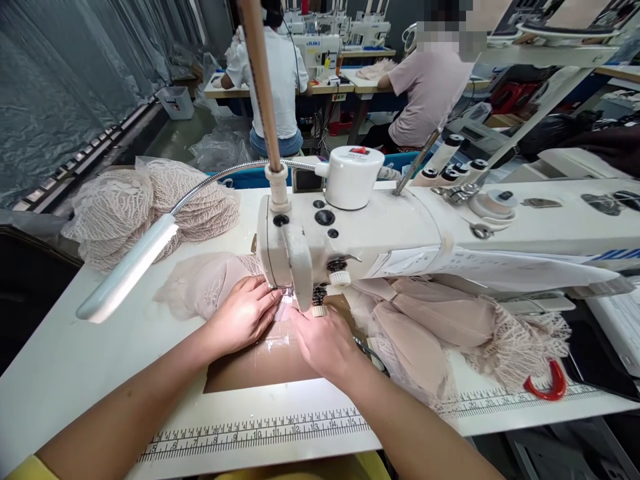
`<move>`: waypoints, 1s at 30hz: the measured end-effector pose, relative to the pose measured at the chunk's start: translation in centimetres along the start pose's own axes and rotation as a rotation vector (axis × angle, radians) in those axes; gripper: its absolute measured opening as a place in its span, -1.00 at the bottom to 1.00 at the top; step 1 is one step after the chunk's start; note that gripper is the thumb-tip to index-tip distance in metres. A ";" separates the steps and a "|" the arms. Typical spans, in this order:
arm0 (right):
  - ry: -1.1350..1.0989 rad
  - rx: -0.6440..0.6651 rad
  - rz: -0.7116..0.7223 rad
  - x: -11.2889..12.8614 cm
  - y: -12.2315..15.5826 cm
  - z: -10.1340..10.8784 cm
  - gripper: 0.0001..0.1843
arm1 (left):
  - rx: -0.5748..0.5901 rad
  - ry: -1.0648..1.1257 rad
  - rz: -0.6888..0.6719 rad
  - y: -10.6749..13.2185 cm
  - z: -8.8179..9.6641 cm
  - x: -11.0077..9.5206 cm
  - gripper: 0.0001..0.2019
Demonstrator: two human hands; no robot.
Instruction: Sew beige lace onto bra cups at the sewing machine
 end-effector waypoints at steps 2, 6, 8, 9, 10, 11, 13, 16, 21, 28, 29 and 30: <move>0.013 0.022 -0.016 -0.1 -0.1 -0.4 -0.54 | -0.015 -0.001 0.010 -0.1 0.1 0.3 -0.69; 0.052 0.004 -0.010 0.0 -0.1 -0.7 -0.54 | -0.045 -0.003 0.058 0.0 0.1 1.2 -0.69; 0.057 -0.033 0.005 0.1 -0.1 -0.5 -0.56 | -0.060 -0.003 0.080 0.1 0.1 1.5 -0.67; 0.058 -0.048 0.010 0.1 -0.1 -0.4 -0.56 | -0.070 -0.002 0.087 0.2 0.2 1.6 -0.66; 0.059 -0.054 0.014 0.2 -0.1 -0.3 -0.57 | -0.083 0.000 0.092 0.4 0.2 1.6 -0.65; 0.062 -0.054 0.016 0.2 -0.1 -0.2 -0.57 | -0.098 0.003 0.097 0.5 0.3 1.7 -0.64; 0.065 -0.042 0.014 0.3 -0.2 0.0 -0.57 | -0.130 0.009 0.106 0.8 0.5 1.8 -0.64; 0.051 -0.030 0.007 0.3 -0.3 0.0 -0.59 | -0.159 0.011 0.111 1.1 0.8 1.9 -0.64; 0.007 -0.054 0.005 0.2 -0.5 0.3 -0.61 | -0.168 -0.002 0.150 1.4 1.1 1.9 -0.70; -0.040 -0.013 -0.004 0.2 -0.5 0.7 -0.62 | 0.128 0.111 0.245 3.7 2.8 -1.0 -0.66; -0.044 -0.009 -0.002 0.1 -0.5 0.7 -0.62 | 0.176 0.182 0.203 4.2 3.1 -1.8 -0.63; -0.046 -0.006 0.001 0.1 -0.4 0.6 -0.62 | 0.199 0.242 0.166 4.5 3.6 -2.3 -0.61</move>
Point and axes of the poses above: each hand's wrist, its own y-axis away from the middle knuckle, its own z-axis out of the back of the hand, x = y × z, the point moved 7 cm from there along -y, towards the middle knuckle, and after that the axes turned 9 degrees about y, right-handed, at the moved point
